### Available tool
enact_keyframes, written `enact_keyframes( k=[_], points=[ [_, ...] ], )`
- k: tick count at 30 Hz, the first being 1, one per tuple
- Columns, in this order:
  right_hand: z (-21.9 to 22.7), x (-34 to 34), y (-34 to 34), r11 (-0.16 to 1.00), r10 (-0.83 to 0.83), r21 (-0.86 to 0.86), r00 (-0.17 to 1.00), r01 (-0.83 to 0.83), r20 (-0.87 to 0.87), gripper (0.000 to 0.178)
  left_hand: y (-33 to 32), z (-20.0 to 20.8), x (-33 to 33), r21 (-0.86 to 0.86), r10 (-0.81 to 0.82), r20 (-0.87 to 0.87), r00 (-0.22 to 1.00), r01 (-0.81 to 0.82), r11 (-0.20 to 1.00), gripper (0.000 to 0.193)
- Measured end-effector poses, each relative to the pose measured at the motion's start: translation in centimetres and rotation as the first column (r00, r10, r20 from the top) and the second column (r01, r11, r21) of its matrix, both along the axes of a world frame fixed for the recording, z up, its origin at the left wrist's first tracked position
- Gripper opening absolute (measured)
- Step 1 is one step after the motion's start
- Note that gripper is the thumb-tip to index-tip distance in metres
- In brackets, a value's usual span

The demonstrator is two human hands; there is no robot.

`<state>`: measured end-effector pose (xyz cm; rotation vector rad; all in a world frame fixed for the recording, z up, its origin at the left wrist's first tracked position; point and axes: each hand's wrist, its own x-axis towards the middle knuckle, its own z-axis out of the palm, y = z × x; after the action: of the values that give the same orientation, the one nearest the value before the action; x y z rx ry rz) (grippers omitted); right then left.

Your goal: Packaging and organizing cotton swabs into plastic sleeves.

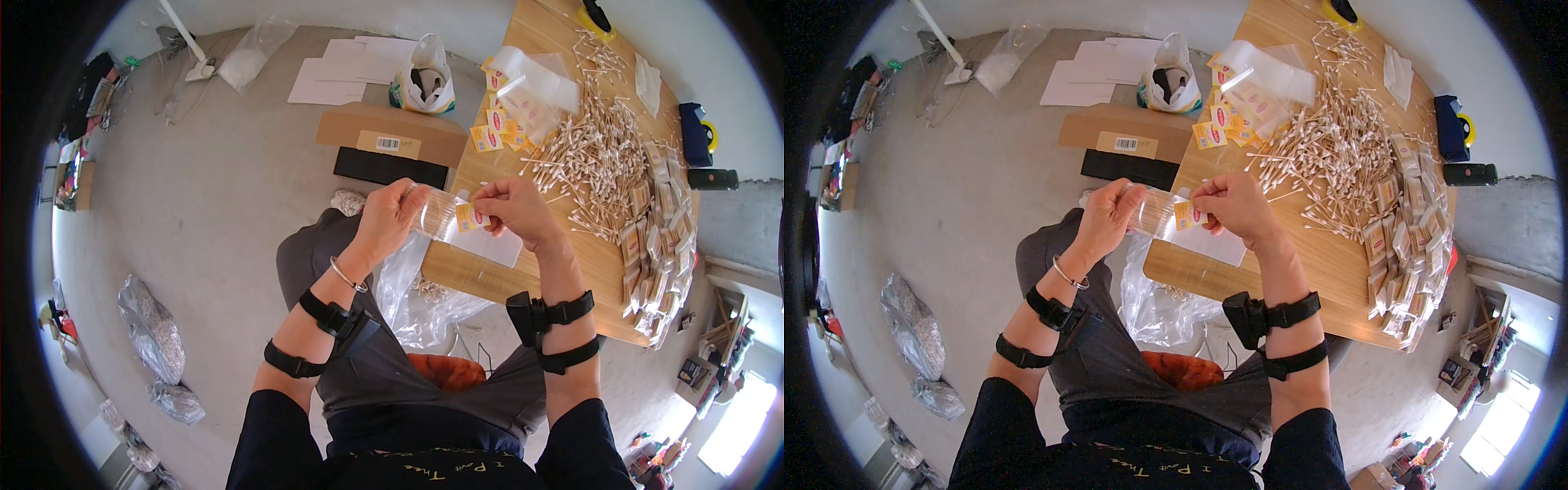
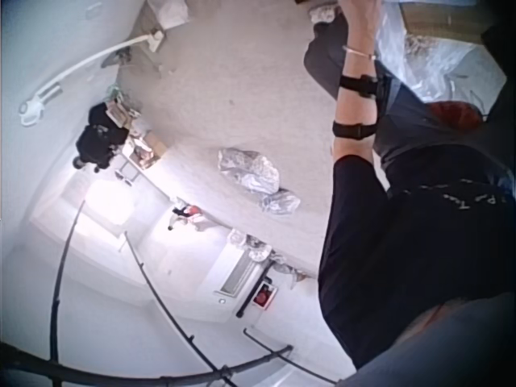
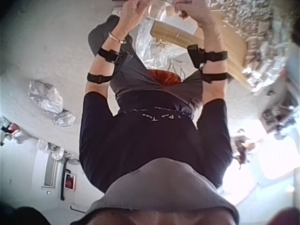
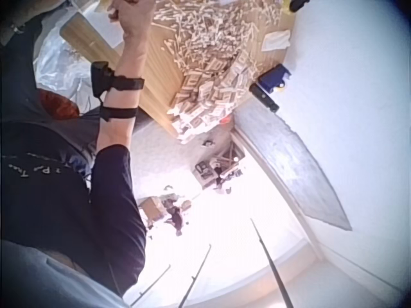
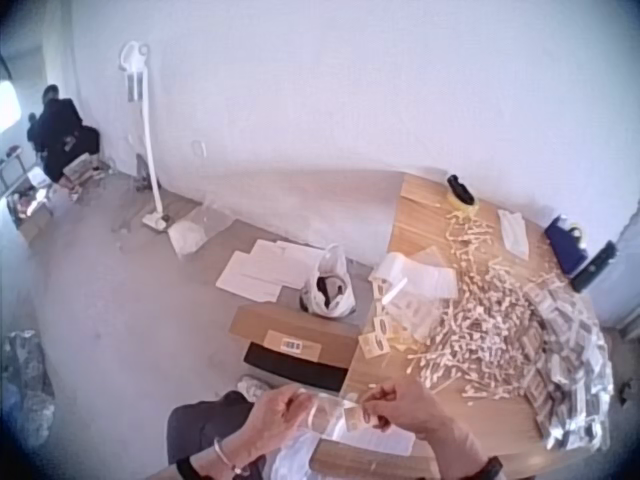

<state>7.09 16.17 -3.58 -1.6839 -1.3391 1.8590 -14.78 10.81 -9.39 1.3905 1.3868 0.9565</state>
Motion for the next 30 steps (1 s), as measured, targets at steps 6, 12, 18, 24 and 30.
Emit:
enact_keyframes(
  k=[6, 12, 18, 24, 30],
  points=[
    [-0.1, 0.2, 0.2, 0.999, 0.054, -0.002, 0.996, -0.054, -0.068, 0.007, 0.0, -0.2, 0.0, -0.011, 0.004, 0.044, 0.999, -0.004, 1.000, 0.036],
    [-0.1, -0.9, -0.3, 0.998, 0.011, 0.066, 0.999, -0.014, 0.043, 0.008, 0.1, -0.6, -0.1, -0.026, 0.002, 0.047, 0.999, -0.001, 1.000, 0.036],
    [-0.1, -2.2, -1.2, 0.992, -0.050, 0.118, 0.999, 0.048, 0.013, 0.008, 0.1, -1.1, -0.1, -0.023, 0.009, 0.098, 0.995, -0.007, 1.000, 0.039],
    [-1.3, -2.7, -2.8, 0.951, -0.176, 0.253, 0.984, 0.177, -0.026, 0.005, 0.1, -1.0, -0.1, -0.103, 0.014, 0.157, 0.987, 0.002, 0.995, 0.041],
    [-1.9, -3.9, -4.1, 0.896, -0.303, 0.343, 0.953, 0.281, 0.010, 0.007, 0.1, -0.8, 0.0, -0.161, 0.028, 0.212, 0.977, 0.006, 0.987, 0.040]
  ],
)
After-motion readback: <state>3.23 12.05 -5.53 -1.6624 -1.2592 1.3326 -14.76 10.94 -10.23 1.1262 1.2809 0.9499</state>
